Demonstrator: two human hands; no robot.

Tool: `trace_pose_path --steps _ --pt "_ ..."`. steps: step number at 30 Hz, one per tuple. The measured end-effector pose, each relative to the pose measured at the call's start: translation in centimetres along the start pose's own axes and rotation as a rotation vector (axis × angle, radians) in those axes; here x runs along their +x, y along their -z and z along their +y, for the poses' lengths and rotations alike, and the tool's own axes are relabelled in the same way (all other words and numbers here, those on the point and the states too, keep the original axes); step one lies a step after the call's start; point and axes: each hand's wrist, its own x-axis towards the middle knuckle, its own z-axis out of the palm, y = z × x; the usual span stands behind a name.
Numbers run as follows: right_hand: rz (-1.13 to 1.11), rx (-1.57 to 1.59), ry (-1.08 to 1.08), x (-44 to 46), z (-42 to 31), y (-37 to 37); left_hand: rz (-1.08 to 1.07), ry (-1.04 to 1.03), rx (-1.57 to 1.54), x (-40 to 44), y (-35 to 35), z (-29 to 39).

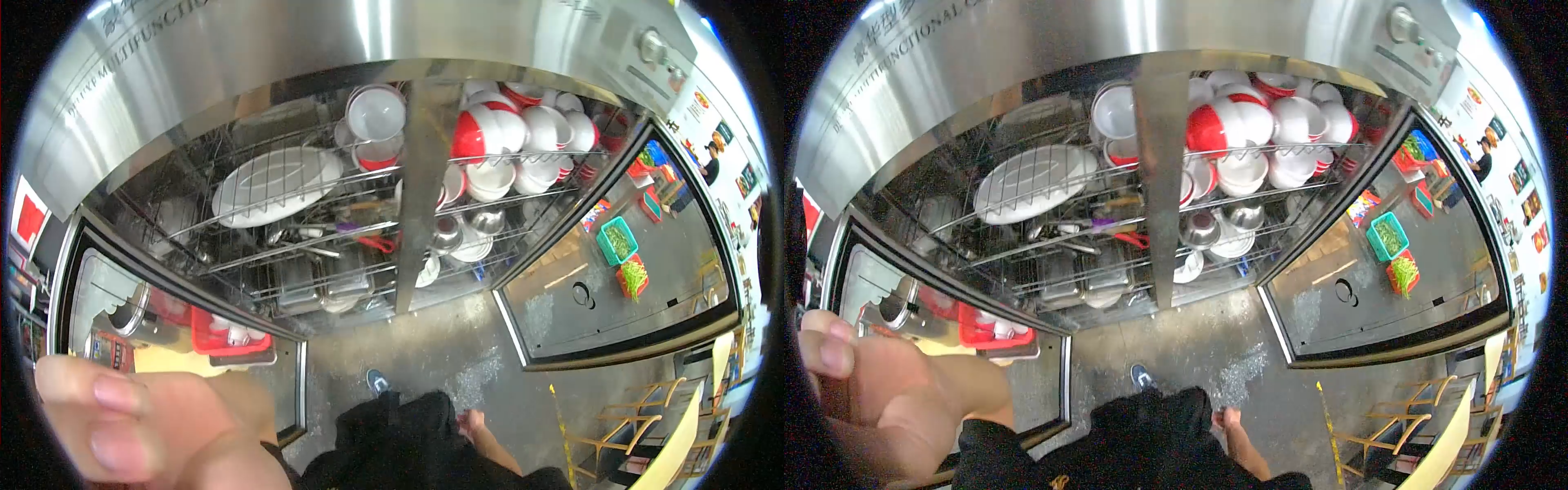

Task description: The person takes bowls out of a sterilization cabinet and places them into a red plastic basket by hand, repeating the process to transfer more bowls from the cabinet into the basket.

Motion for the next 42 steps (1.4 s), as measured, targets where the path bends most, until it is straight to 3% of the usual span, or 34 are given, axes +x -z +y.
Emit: trace_pose_path --steps 3,6,7,8,9,12,15,19,22,25,30,32,33,37,40,41,42 --pt "-0.086 -0.026 0.152 2.9 -1.4 -1.2 0.183 0.029 -0.207 2.6 -6.7 -1.4" --pt "-0.035 0.009 0.071 1.3 -7.1 -3.6 0.430 0.043 -0.426 0.8 -8.9 -3.2" --pt "-0.036 0.008 0.074 1.5 -8.0 -3.7 0.470 0.252 -0.549 0.9 -9.6 -2.7" --pt "-0.043 0.002 0.082 1.9 -9.4 -4.0 0.494 0.127 -0.459 0.5 -11.9 -3.6" --pt "-0.052 -0.004 0.091 2.1 -10.8 -4.4 0.328 0.101 -0.215 -0.6 -13.3 -4.9" --pt "-0.047 -0.023 0.103 2.5 -13.6 -4.6 0.086 0.085 -0.205 -2.1 -20.9 -7.7" --pt "-0.067 -0.038 0.073 4.5 -14.7 -4.3 -0.500 0.484 -0.234 -3.1 -27.0 -10.1" --pt "-0.160 0.032 -0.075 8.5 -15.8 -1.5 -0.722 0.664 -0.143 -3.6 -35.6 -15.8" --pt "-0.118 0.078 -0.087 7.1 -18.4 -0.9 -0.866 0.646 -0.237 -1.7 -40.5 -17.7" --pt "-0.086 0.151 -0.077 6.7 -19.8 0.7 -0.906 0.498 -0.260 -1.3 -44.4 -20.4" --pt "-0.051 0.192 0.001 8.1 -19.3 2.5 -0.934 0.381 -0.184 0.5 -50.4 -18.8" --pt "-0.043 0.068 -0.035 7.6 -19.3 3.1 -0.948 0.371 -0.130 -0.4 -50.7 -18.6" --pt "-0.044 -0.163 0.014 7.3 -19.4 3.4 -0.950 0.379 -0.091 -1.1 -50.2 -19.0" --pt "-0.092 -0.168 0.106 7.4 -22.6 0.5 -0.933 0.453 0.111 -5.3 -45.9 -22.1" --pt "-0.121 -0.144 0.189 7.4 -25.4 -1.6 -0.844 0.598 0.008 -8.1 -46.1 -23.8" --pt "-0.222 -0.242 0.183 7.5 -27.4 -2.3 -0.873 0.739 -0.058 -6.0 -43.4 -21.3" --pt "-0.262 -0.244 0.321 7.0 -28.9 -3.8 -0.896 0.878 -0.127 -4.9 -41.5 -19.9"
